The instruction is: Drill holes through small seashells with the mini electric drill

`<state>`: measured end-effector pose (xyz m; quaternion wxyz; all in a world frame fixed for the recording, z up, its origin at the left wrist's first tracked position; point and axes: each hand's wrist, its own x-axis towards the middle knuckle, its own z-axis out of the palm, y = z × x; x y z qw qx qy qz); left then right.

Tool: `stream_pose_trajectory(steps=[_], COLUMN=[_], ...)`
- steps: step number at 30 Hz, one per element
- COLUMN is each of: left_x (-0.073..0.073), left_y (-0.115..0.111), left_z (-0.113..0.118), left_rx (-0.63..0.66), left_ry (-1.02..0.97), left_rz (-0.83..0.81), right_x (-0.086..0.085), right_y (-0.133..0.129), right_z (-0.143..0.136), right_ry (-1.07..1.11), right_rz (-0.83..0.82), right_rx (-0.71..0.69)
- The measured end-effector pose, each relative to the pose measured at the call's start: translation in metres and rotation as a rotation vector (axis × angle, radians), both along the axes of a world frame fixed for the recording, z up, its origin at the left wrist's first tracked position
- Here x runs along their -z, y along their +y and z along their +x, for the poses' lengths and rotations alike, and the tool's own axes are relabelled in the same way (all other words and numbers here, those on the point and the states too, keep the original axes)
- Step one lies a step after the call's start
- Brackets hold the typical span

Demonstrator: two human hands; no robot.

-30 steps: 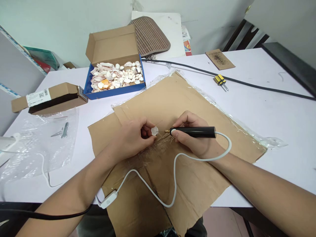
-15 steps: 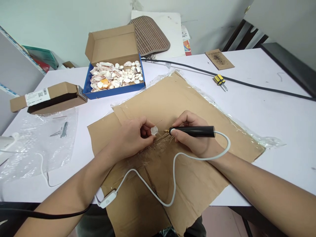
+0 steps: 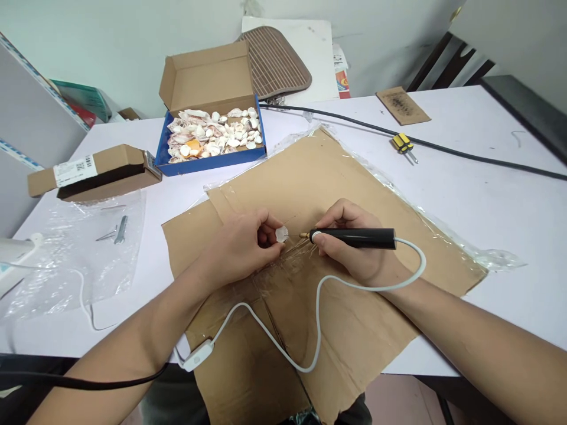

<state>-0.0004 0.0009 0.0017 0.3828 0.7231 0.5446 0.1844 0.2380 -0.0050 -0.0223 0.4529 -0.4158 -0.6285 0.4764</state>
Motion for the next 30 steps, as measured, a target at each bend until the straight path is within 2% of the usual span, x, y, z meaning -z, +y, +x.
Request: stream_pose_trajectory(steps=[30], left_x=[0.0012], left_y=[-0.0011], left_z=[-0.0014], left_rx=[-0.002], left_ry=[0.014], left_rz=[0.017], right_x=[-0.0003], right_y=[-0.0002], right_z=[-0.0005], right_ry=[0.015], right_rz=[-0.030], right_rx=[-0.011])
